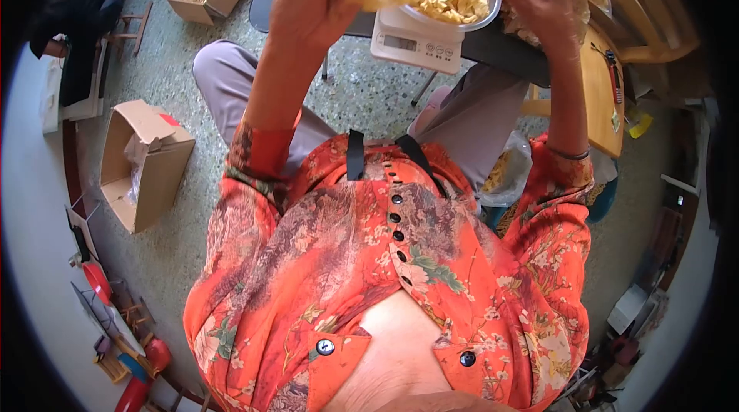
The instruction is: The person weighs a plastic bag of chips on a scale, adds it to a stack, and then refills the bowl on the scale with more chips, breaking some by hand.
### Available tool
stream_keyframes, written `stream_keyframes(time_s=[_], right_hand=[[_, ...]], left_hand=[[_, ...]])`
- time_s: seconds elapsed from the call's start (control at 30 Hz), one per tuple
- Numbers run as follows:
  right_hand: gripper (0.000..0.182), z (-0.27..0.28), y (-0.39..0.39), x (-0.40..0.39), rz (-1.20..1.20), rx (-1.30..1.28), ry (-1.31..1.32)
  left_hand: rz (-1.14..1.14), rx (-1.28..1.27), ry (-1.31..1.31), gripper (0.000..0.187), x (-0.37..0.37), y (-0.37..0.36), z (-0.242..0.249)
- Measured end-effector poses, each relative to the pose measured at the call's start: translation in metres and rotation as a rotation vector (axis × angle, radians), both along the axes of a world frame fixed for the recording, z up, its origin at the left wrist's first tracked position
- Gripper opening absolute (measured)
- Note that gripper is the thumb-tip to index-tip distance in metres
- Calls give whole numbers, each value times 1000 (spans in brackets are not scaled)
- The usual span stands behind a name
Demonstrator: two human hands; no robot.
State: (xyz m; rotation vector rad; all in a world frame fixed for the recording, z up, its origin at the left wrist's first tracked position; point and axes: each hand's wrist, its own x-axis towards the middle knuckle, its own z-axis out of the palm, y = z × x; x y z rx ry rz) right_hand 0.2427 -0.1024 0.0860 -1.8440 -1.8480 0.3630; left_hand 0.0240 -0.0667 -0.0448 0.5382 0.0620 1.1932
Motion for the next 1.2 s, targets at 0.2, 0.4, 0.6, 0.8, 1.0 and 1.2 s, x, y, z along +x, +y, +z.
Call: stream_keyframes(time_s=[0.2, 0.4, 0.6, 0.8, 1.0, 1.2], right_hand=[[10, -50, 40, 53, 133, -50, 208], [15, -75, 58, 67, 440, 142, 5], [15, -76, 64, 59, 511, 281, -35], [26, -91, 77, 70, 282, 307, -313], [30, -98, 81, 65, 238, 181, -237], [19, -93, 79, 62, 269, 211, -54]], left_hand=[[148, 89, -41, 20, -14, -31, 10], [197, 74, -14, 16, -19, -50, 4], [225, -14, -11, 17, -20, -56, -1], [198, 15, -27, 20, -26, -59, -8], [209, 9, -6, 19, -23, -58, -10], [269, 8, 57, 19, -19, -57, -8]])
